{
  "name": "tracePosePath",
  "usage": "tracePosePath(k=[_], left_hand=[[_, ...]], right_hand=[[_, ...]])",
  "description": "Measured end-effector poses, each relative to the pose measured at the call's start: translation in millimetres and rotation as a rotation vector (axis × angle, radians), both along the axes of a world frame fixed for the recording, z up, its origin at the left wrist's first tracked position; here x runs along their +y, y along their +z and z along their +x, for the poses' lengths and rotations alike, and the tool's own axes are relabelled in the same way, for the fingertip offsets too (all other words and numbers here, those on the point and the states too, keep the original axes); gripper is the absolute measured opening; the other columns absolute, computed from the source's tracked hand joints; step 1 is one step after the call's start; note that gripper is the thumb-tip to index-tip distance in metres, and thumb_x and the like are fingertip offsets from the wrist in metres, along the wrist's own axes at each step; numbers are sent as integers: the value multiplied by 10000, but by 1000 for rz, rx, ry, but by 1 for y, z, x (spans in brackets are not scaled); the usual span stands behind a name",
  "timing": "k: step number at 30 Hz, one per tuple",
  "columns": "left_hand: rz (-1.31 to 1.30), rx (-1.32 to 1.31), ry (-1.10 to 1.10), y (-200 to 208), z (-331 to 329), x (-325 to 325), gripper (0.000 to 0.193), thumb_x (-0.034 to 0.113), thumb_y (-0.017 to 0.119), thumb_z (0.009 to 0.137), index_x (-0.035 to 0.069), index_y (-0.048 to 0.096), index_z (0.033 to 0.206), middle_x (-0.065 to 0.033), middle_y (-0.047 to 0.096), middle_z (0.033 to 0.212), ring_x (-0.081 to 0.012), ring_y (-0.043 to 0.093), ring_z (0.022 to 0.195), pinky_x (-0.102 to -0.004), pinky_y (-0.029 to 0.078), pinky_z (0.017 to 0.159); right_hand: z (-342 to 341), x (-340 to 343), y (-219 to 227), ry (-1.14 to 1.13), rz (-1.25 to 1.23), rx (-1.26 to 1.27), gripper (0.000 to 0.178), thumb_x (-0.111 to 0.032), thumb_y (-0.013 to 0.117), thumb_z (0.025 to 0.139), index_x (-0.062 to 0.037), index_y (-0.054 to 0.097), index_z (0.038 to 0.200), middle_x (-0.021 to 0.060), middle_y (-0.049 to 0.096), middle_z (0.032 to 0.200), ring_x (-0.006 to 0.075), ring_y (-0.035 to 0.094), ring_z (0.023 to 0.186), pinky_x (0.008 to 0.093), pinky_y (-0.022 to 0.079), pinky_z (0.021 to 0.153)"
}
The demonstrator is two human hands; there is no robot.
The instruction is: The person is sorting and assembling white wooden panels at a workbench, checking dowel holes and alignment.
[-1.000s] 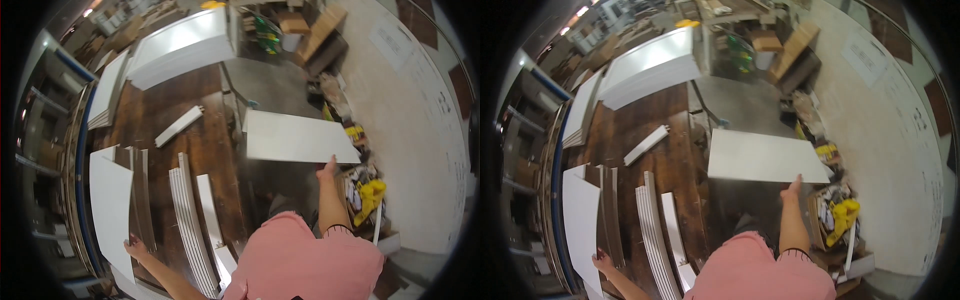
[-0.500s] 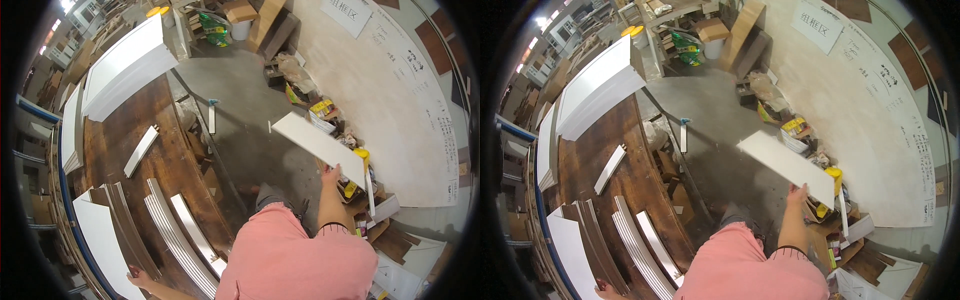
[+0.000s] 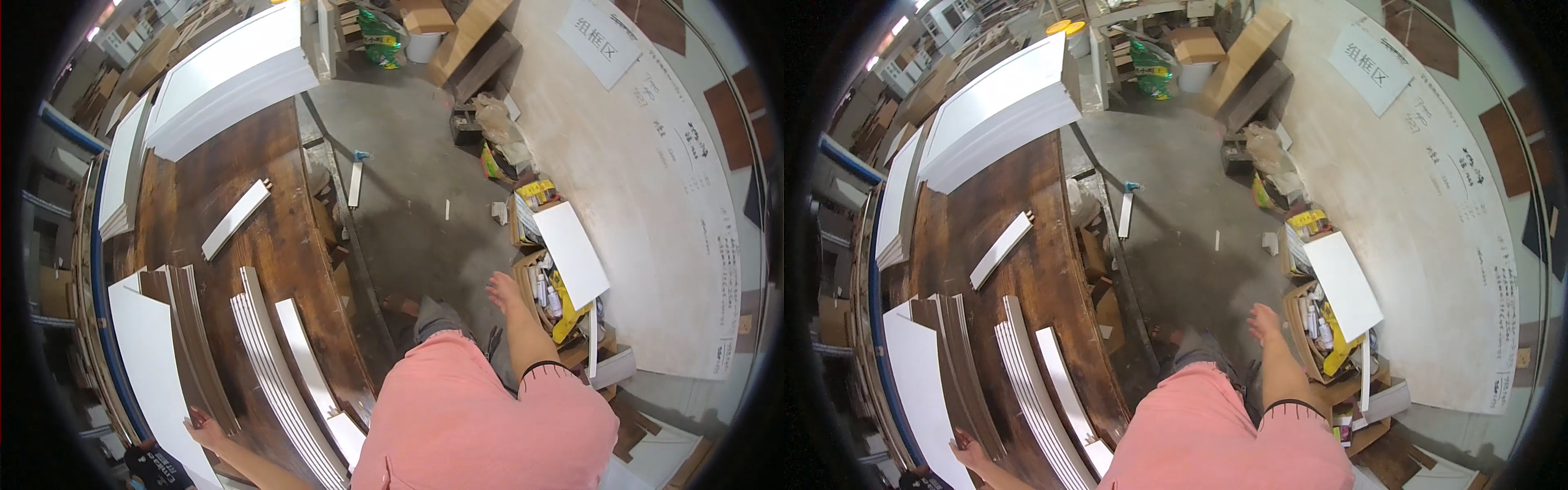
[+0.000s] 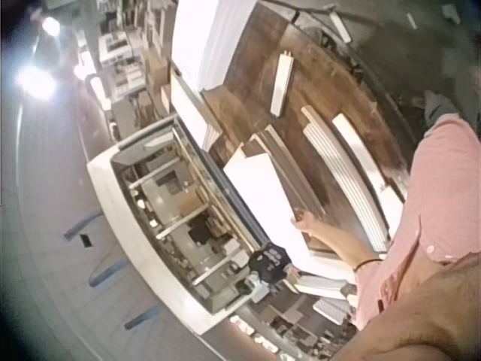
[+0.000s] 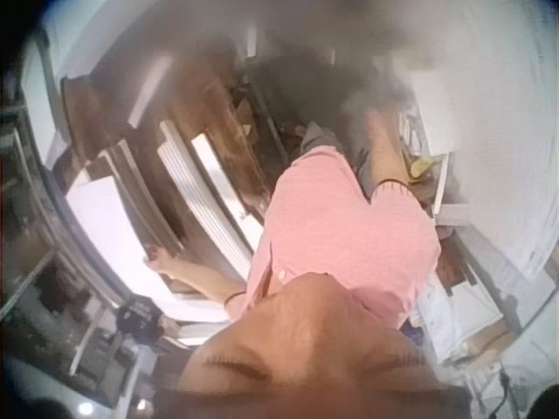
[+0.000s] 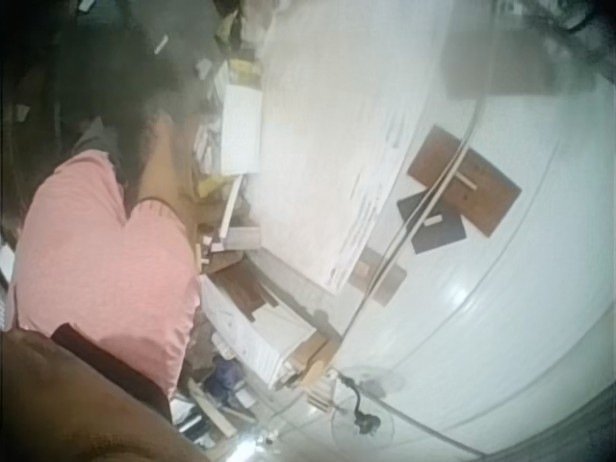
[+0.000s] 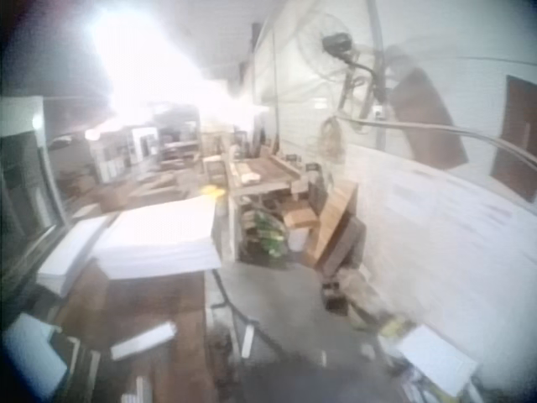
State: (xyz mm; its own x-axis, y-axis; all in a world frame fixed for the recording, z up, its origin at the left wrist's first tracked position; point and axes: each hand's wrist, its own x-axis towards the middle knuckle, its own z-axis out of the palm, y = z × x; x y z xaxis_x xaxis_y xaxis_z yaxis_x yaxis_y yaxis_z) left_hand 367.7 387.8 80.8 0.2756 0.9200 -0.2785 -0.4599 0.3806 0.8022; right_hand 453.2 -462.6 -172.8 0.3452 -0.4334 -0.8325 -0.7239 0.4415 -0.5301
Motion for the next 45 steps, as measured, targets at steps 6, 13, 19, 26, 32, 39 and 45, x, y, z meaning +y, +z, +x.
tracePosePath(k=[6,13,19,26,32,39,45], left_hand=[[-27,-30,-115,1,6,-3,208,88,567,1001,-72,581,1134,-191,638,1033,-307,641,1023,-408,599,946],[-190,60,-52,-11,13,-32,344,301,587,985,-18,597,1110,-173,612,1130,-323,564,1105,-478,461,1036],[-15,-16,-92,15,17,-91,381,371,511,1039,53,506,1247,-104,556,1279,-290,551,1229,-462,462,1002],[11,185,-28,20,-49,-165,470,360,494,1058,57,465,1417,-92,625,1293,-241,643,1107,-397,537,926],[138,531,393,-2,-165,-276,371,298,527,1056,11,580,1285,-130,688,1162,-222,668,1054,-339,525,880],[519,1625,-136,-41,-221,-430,693,289,864,718,115,591,1330,-135,586,1344,-376,486,1322,-500,368,1112],[616,1571,-17,-68,-222,-445,648,241,858,701,119,578,1272,-101,612,1277,-310,539,1233,-505,375,1055]], right_hand=[[69,30,4,241,-95,-153,383,-357,626,970,-133,626,1280,21,703,1082,153,673,801,292,489,570],[83,14,-22,309,-137,-249,381,-269,643,950,-129,633,1304,27,705,1048,119,615,710,259,441,521],[147,35,-33,363,-198,-372,288,-287,603,1002,-162,632,1260,-13,684,1091,100,618,773,227,416,541],[246,207,82,554,-226,-831,293,-221,566,1034,-59,627,1270,54,684,1064,137,640,867,289,509,761],[218,365,179,1141,-85,-1085,248,-170,578,1028,-15,654,1205,73,690,989,136,635,873,277,513,784],[86,460,200,1862,420,-1078,183,-90,587,1006,32,654,1124,75,687,919,130,630,827,263,505,788],[13,446,195,1936,482,-1052,240,-130,558,1014,28,624,1182,101,672,1011,163,638,895,270,499,782]])
